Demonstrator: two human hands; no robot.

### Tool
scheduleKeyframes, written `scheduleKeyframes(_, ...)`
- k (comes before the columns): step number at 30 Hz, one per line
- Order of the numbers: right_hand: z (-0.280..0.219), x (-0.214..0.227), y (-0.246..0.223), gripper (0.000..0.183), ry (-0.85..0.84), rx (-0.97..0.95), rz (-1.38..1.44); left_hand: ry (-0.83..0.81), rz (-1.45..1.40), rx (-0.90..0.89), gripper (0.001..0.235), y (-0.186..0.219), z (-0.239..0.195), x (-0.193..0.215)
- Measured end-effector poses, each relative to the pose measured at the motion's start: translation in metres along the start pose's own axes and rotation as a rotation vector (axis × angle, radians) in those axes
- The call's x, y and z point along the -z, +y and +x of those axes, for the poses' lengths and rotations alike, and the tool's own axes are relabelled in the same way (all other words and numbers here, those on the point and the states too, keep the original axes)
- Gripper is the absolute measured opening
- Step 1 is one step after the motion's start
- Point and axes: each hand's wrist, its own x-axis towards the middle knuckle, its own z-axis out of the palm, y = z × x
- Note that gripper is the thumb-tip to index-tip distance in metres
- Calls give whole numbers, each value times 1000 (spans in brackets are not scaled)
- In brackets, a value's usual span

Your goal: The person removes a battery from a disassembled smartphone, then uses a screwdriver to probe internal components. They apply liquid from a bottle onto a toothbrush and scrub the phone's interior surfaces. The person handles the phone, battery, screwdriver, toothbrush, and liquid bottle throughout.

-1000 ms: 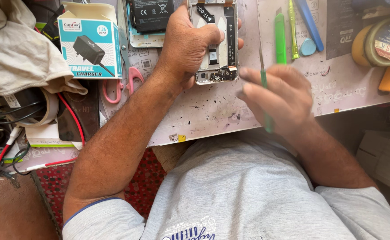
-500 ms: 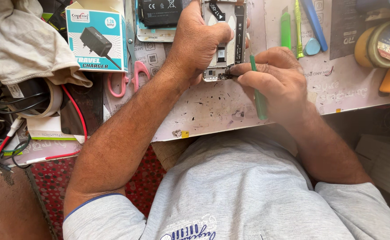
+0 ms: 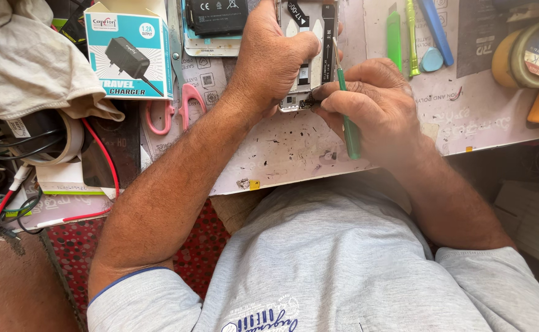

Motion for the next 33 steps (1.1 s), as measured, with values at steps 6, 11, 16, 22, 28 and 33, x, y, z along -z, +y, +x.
scheduleKeyframes(6, 1, -5, 0, 35, 69, 71, -35, 47, 92, -60, 39, -3, 0, 2)
scheduleKeyframes(11, 0, -9, -3, 33, 37, 131, -74, 43, 40, 1, 39, 6, -2, -3)
scheduleKeyframes(16, -2, -17, 2, 33, 77, 140, -98, 34, -17, 3, 33, 12, -2, -6)
scheduleKeyframes(22, -23, 2, 0, 28, 121, 7, -10, 41, -18, -120, 16, -13, 3, 10)
scheduleKeyframes(28, -29, -6, -15, 26, -46, 8, -89, 277, 1505, -538, 6, -48, 23, 79)
scheduleKeyframes(33, -18, -9, -32, 13, -128, -113, -128, 530, 1511, -280, 8, -49, 26, 143)
